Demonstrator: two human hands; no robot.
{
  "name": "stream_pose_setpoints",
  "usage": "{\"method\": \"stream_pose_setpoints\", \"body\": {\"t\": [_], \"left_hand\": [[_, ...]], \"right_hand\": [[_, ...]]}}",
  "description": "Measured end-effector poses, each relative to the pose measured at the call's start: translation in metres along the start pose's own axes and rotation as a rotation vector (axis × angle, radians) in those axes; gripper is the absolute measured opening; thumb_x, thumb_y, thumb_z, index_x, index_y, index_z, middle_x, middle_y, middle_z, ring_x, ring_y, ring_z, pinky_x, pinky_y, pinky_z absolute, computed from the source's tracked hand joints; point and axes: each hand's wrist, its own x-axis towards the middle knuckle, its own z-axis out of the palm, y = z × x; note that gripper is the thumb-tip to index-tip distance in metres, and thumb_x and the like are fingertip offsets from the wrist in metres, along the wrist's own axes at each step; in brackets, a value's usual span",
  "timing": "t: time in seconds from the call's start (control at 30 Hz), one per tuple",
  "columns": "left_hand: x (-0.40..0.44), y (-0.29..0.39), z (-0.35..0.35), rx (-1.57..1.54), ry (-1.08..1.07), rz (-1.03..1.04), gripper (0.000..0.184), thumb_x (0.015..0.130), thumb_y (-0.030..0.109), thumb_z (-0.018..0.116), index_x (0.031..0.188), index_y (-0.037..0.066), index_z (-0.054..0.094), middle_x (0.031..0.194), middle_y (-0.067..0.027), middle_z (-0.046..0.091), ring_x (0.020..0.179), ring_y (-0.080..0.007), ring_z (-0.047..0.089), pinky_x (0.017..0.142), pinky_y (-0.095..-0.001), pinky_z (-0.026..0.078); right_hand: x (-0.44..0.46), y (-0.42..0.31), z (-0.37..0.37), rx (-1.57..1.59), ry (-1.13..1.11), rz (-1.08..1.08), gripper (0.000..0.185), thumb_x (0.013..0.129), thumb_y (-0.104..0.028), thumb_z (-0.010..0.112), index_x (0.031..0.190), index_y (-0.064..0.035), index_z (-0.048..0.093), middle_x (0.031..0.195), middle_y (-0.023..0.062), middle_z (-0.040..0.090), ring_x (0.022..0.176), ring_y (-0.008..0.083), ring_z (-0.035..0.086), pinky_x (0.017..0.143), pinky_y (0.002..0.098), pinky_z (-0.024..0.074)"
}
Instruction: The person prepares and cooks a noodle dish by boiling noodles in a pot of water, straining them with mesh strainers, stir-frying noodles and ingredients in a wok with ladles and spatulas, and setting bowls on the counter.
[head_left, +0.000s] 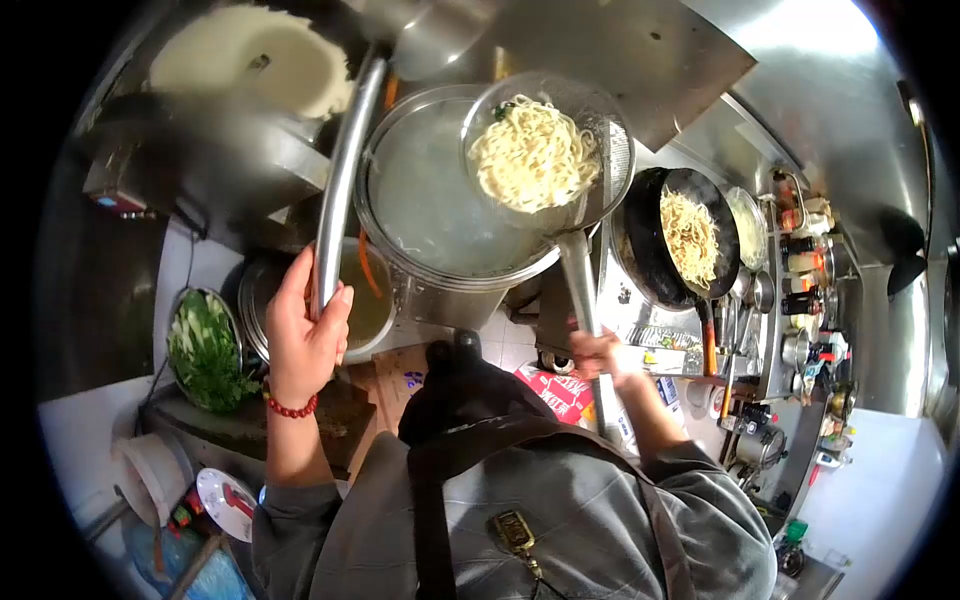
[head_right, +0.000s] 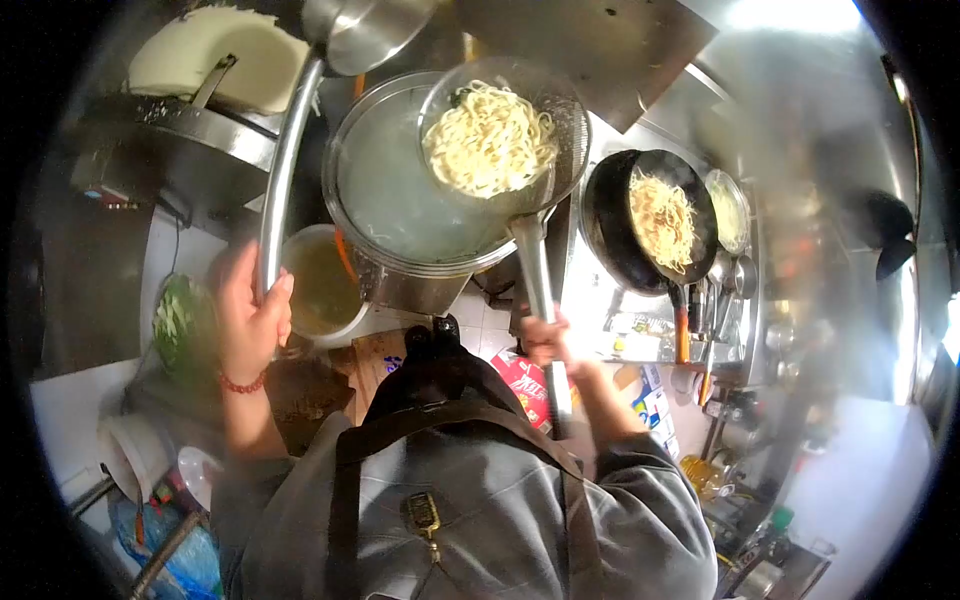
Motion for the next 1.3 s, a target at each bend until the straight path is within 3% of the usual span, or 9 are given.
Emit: {"method": "stream_pose_setpoints", "body": {"t": [0.23, 0.33, 0.4, 0.47, 0.63, 0.83, 1.13, 1.23, 1.3], "left_hand": [[-0.014, -0.035, -0.007, 0.143, 0.07, -0.042, 0.045, 0.086, 0.002, 0.052, 0.129, 0.0, 0.038, 0.075, 0.0003, 0.049, 0.043, -0.0011, 0.037, 0.035, -0.0164, 0.029], [-0.017, -0.005, 0.0, 0.201, 0.168, 0.038, 0.049, 0.086, 0.002, 0.052, 0.132, 0.0, 0.034, 0.078, -0.0004, 0.05, 0.045, -0.0012, 0.038, 0.035, -0.0164, 0.03], [-0.017, 0.026, 0.003, 0.298, 0.234, 0.251, 0.048, 0.087, 0.003, 0.052, 0.132, -0.003, 0.034, 0.081, -0.0024, 0.053, 0.046, -0.0018, 0.037, 0.037, -0.0171, 0.029], [-0.023, 0.068, 0.005, 0.441, 0.337, 0.389, 0.044, 0.088, 0.002, 0.052, 0.129, -0.004, 0.038, 0.082, -0.0057, 0.056, 0.047, -0.0026, 0.038, 0.039, -0.0174, 0.027], [-0.051, 0.122, 0.041, 0.374, 0.564, 0.493, 0.04, 0.086, 0.001, 0.054, 0.124, -0.005, 0.043, 0.08, -0.0062, 0.057, 0.049, -0.004, 0.041, 0.041, -0.0179, 0.033], [-0.081, 0.044, 0.082, 0.196, 0.445, 0.324, 0.048, 0.086, -0.002, 0.053, 0.131, -0.005, 0.037, 0.097, -0.0098, 0.058, 0.06, -0.0059, 0.051, 0.05, -0.0188, 0.041], [-0.071, -0.046, 0.144, 0.532, 0.382, 0.151, 0.057, 0.079, 0.0, 0.054, 0.133, 0.007, 0.037, 0.117, -0.02, 0.054, 0.101, -0.0332, 0.058, 0.083, -0.0334, 0.047], [-0.079, -0.065, 0.144, 0.671, 0.437, 0.311, 0.065, 0.077, -0.002, 0.052, 0.136, 0.015, 0.032, 0.121, -0.0209, 0.051, 0.099, -0.0363, 0.057, 0.081, -0.0382, 0.049], [-0.089, -0.056, 0.143, 0.685, 0.313, 0.036, 0.07, 0.076, -0.004, 0.05, 0.138, 0.023, 0.029, 0.122, -0.021, 0.049, 0.089, -0.0381, 0.06, 0.074, -0.0412, 0.051]], "right_hand": [[0.044, -0.001, 0.044, 0.75, -0.425, 0.265, 0.013, 0.088, -0.007, 0.047, 0.076, -0.0063, 0.042, 0.06, -0.0039, 0.041, 0.045, 0.0008, 0.036, 0.035, 0.0148, 0.0339], [0.009, -0.02, 0.044, 0.639, -0.676, 0.06, 0.019, 0.083, 0.001, 0.049, 0.102, 0.0007, 0.044, 0.07, 0.0018, 0.042, 0.046, 0.003, 0.035, 0.035, 0.0173, 0.0294], [-0.04, -0.071, 0.066, 0.319, -0.439, -0.021, 0.019, 0.081, -0.001, 0.052, 0.099, 0.0018, 0.045, 0.064, -0.0002, 0.044, 0.041, 0.0038, 0.035, 0.031, 0.0175, 0.0302], [-0.062, -0.101, 0.07, 0.682, -0.856, 0.203, 0.029, 0.08, -0.001, 0.048, 0.107, 0.0029, 0.04, 0.067, -0.0003, 0.041, 0.044, 0.0038, 0.037, 0.034, 0.0178, 0.0317], [-0.123, -0.174, 0.097, 0.25, -0.897, -0.165, 0.037, 0.089, -0.006, 0.04, 0.121, 0.0042, 0.026, 0.072, 0.0068, 0.039, 0.042, 0.003, 0.04, 0.027, 0.0168, 0.0303], [-0.058, -0.116, 0.038, 0.453, -0.733, 0.036, 0.04, 0.076, 0.008, 0.047, 0.114, 0.004, 0.035, 0.066, 0.0084, 0.041, 0.04, 0.0046, 0.035, 0.027, 0.0173, 0.022], [0.038, -0.062, -0.045, 0.447, -0.648, 0.41, 0.023, 0.088, -0.004, 0.042, 0.11, 0.0041, 0.043, 0.07, 0.0, 0.039, 0.047, 0.0047, 0.035, 0.039, 0.0192, 0.0289], [0.036, -0.056, -0.06, 0.384, -0.657, 0.38, 0.025, 0.088, -0.005, 0.043, 0.112, 0.0036, 0.042, 0.069, -0.0002, 0.038, 0.046, 0.004, 0.034, 0.038, 0.019, 0.0285], [0.046, -0.043, -0.072, 0.367, -0.609, 0.408, 0.028, 0.087, -0.002, 0.043, 0.114, 0.002, 0.042, 0.07, 0.0005, 0.038, 0.046, 0.0037, 0.034, 0.038, 0.0189, 0.0298]]}}
